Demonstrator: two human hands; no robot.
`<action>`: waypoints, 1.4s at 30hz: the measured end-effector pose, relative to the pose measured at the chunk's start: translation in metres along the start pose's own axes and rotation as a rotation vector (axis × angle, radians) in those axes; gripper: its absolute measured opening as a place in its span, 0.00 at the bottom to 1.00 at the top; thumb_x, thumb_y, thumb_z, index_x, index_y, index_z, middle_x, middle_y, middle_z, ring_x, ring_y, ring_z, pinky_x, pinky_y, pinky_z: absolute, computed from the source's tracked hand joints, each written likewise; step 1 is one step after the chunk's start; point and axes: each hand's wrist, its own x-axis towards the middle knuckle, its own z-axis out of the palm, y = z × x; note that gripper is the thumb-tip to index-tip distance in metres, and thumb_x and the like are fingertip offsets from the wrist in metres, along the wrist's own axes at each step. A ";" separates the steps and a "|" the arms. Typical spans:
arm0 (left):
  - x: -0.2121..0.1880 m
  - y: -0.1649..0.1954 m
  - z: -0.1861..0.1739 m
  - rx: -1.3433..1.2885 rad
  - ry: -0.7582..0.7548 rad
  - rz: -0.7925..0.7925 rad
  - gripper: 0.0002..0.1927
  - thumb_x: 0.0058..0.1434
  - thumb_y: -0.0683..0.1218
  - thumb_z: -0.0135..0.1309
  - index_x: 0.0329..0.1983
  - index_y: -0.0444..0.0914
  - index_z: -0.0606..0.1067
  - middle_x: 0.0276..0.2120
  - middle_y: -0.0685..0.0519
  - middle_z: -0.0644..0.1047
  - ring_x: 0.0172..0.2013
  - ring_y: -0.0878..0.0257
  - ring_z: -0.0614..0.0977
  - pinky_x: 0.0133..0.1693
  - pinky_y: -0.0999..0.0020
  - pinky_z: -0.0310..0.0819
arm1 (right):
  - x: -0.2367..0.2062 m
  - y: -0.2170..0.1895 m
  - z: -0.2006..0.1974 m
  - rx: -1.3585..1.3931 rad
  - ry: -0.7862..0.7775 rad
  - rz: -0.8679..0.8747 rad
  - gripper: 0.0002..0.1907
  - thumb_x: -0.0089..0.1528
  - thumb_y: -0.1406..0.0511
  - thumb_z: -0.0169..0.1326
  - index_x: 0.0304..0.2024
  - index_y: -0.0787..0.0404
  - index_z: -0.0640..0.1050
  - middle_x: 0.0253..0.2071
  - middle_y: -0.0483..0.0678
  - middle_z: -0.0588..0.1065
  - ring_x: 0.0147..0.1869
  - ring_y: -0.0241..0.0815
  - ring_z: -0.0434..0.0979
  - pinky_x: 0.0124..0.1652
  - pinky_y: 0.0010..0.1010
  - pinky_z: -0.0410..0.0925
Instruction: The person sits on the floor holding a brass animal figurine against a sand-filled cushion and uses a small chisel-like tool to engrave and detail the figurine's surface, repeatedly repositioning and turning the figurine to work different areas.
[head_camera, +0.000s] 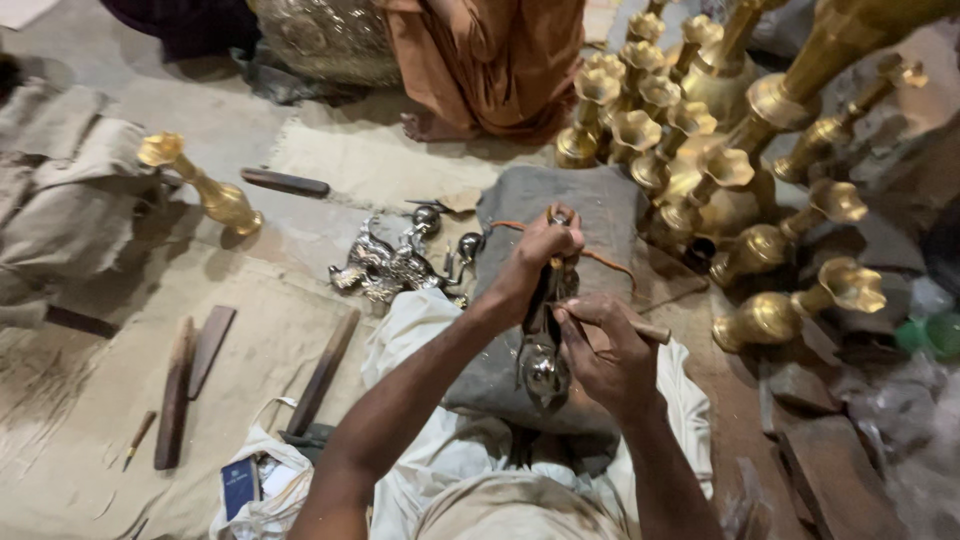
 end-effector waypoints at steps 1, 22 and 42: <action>0.000 0.000 0.000 -0.023 -0.004 -0.004 0.10 0.58 0.49 0.50 0.35 0.42 0.63 0.29 0.58 0.61 0.30 0.68 0.62 0.31 0.70 0.58 | 0.001 0.001 0.001 0.004 0.002 0.006 0.10 0.61 0.75 0.64 0.43 0.64 0.78 0.41 0.50 0.80 0.45 0.41 0.83 0.45 0.29 0.74; -0.005 -0.003 -0.014 0.033 0.002 0.049 0.14 0.58 0.52 0.51 0.39 0.41 0.64 0.34 0.58 0.61 0.34 0.68 0.62 0.35 0.73 0.58 | 0.014 0.004 -0.006 0.130 -0.202 -0.109 0.11 0.59 0.77 0.63 0.40 0.63 0.75 0.39 0.51 0.80 0.45 0.43 0.83 0.43 0.32 0.74; -0.006 -0.003 -0.018 -0.037 -0.033 0.028 0.14 0.58 0.51 0.52 0.39 0.40 0.63 0.31 0.56 0.63 0.31 0.67 0.65 0.31 0.71 0.62 | 0.021 0.009 -0.013 0.181 -0.330 -0.206 0.11 0.59 0.76 0.62 0.39 0.63 0.73 0.40 0.53 0.80 0.49 0.46 0.84 0.47 0.34 0.77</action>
